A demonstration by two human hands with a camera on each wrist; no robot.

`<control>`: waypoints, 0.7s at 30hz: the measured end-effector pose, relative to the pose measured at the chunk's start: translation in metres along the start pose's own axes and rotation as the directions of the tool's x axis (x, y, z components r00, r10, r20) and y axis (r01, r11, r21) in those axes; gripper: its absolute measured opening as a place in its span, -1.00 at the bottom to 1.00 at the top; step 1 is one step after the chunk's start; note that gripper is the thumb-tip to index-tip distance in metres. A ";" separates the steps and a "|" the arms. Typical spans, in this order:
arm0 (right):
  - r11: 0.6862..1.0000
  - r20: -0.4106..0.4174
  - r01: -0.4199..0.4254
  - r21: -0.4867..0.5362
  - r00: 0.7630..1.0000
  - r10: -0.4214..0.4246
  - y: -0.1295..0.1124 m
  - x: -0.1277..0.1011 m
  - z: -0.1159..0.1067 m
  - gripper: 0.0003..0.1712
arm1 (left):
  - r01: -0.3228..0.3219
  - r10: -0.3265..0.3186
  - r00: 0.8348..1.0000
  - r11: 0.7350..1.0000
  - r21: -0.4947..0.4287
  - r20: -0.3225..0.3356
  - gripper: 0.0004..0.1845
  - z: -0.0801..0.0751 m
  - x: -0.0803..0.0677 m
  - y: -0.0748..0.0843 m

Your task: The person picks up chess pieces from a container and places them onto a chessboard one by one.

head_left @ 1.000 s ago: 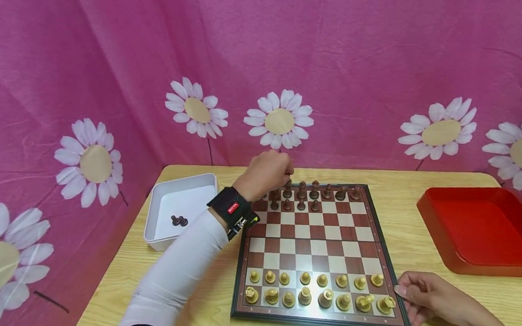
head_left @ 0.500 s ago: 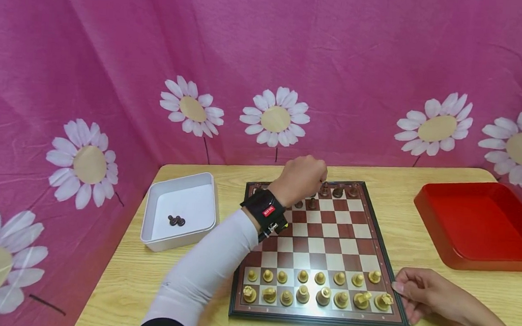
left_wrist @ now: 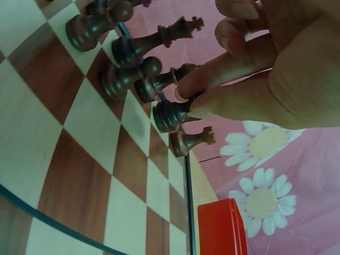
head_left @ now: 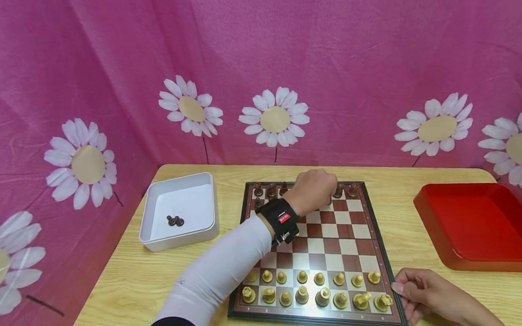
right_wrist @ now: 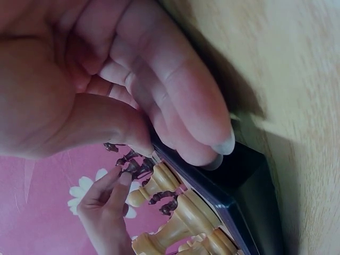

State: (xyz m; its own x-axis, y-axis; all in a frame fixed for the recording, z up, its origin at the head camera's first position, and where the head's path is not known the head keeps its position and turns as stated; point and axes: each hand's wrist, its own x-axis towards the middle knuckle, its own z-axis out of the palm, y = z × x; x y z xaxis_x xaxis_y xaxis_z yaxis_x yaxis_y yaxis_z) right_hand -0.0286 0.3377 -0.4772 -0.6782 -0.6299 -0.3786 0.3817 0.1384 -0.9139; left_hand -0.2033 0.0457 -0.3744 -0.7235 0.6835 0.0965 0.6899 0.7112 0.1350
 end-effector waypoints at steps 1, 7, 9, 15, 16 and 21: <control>1.000 0.003 0.003 0.001 1.000 -0.003 0.000 0.000 0.000 -0.83 | 0.001 -0.001 1.000 1.000 0.003 0.006 -0.49 0.001 0.000 0.000; 1.000 0.009 0.004 0.005 1.000 -0.004 0.001 0.000 0.000 -0.84 | 0.014 -0.015 0.999 0.999 0.033 0.034 -0.54 0.006 0.002 0.000; 1.000 0.010 0.004 0.008 1.000 -0.004 0.001 0.000 0.000 -0.84 | 0.017 -0.018 0.999 0.999 0.039 0.047 -0.53 0.008 0.002 0.000; 0.999 0.019 0.021 0.032 1.000 -0.022 0.002 0.001 0.002 -0.83 | 0.031 -0.034 0.998 0.999 0.043 0.060 -0.42 0.013 0.001 0.000; 0.999 0.019 0.025 0.032 0.999 -0.025 0.002 0.001 0.002 -0.83 | 0.034 -0.036 0.998 0.999 0.043 0.059 -0.42 0.013 0.001 0.000; 1.000 0.009 0.024 0.016 1.000 -0.024 0.003 0.000 0.002 -0.84 | 0.037 -0.040 0.997 0.999 0.037 0.068 -0.43 0.013 0.001 0.000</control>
State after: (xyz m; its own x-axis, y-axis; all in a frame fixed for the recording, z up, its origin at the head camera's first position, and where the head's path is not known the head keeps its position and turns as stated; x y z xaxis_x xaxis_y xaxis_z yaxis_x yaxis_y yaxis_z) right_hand -0.0265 0.3366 -0.4795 -0.6813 -0.6402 -0.3548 0.3750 0.1111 -0.9204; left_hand -0.2038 0.0486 -0.3873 -0.7472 0.6642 0.0238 0.6627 0.7419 0.1017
